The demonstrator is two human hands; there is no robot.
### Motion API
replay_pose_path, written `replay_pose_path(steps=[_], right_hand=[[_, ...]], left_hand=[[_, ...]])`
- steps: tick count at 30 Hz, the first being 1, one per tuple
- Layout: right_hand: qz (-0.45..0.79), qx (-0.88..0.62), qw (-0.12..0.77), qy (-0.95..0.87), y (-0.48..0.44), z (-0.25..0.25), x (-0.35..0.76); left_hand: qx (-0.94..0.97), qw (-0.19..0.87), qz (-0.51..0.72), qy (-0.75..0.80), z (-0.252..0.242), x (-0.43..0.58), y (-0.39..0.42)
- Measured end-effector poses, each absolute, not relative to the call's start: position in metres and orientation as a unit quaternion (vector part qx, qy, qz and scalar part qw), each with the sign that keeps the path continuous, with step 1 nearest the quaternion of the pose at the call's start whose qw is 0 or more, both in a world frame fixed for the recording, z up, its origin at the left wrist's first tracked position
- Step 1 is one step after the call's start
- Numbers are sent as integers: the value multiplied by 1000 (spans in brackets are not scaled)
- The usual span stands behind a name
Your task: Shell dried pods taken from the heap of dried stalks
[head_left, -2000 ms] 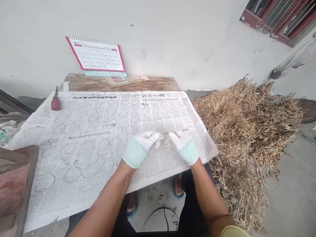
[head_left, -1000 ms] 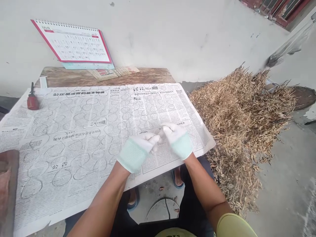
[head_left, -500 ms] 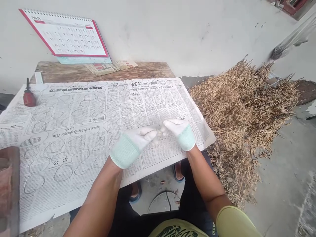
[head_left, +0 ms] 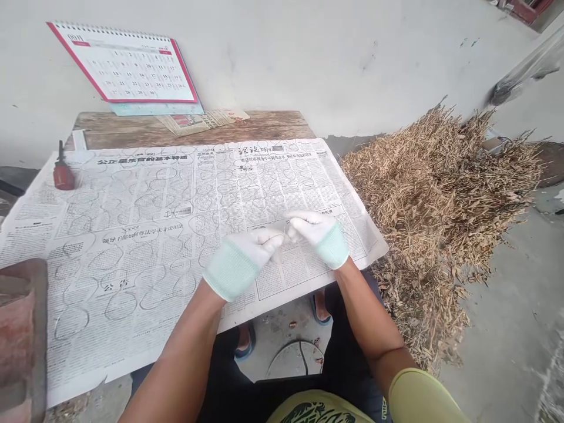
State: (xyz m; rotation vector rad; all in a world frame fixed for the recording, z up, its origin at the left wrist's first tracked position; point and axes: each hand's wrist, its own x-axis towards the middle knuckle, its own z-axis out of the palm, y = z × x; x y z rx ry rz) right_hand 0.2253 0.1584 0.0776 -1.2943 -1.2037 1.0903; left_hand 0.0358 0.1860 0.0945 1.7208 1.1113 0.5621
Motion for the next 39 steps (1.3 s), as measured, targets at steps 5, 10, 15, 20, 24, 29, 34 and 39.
replay_pose_path(steps=[5,10,15,20,24,29,34,39], right_hand=[[456,-516,503,-522,159,74,229],[458,-519,517,-504,160,70,229],[448,-502,545,-501,163,63,234],[446,-513,542,-494,164,61,239],[453,-511,547,-485,162,66,238],[460,-503,545,-488,162,68,238],[465,-499,542,-491,162,67,238],[457,-522,536,-482,160,69,236]], left_hand=[[683,484,225,499,98,38,185],[686,431,213,547,101,44,185],[719,383,261,518,98,39,184],[811,323,315,373,101,20,186],[867,317,248,293,96,15,194],[924,253,177,224,91,20,198],[943,167,137,255,86,24,191],[955,71,95,273,82,37,185]])
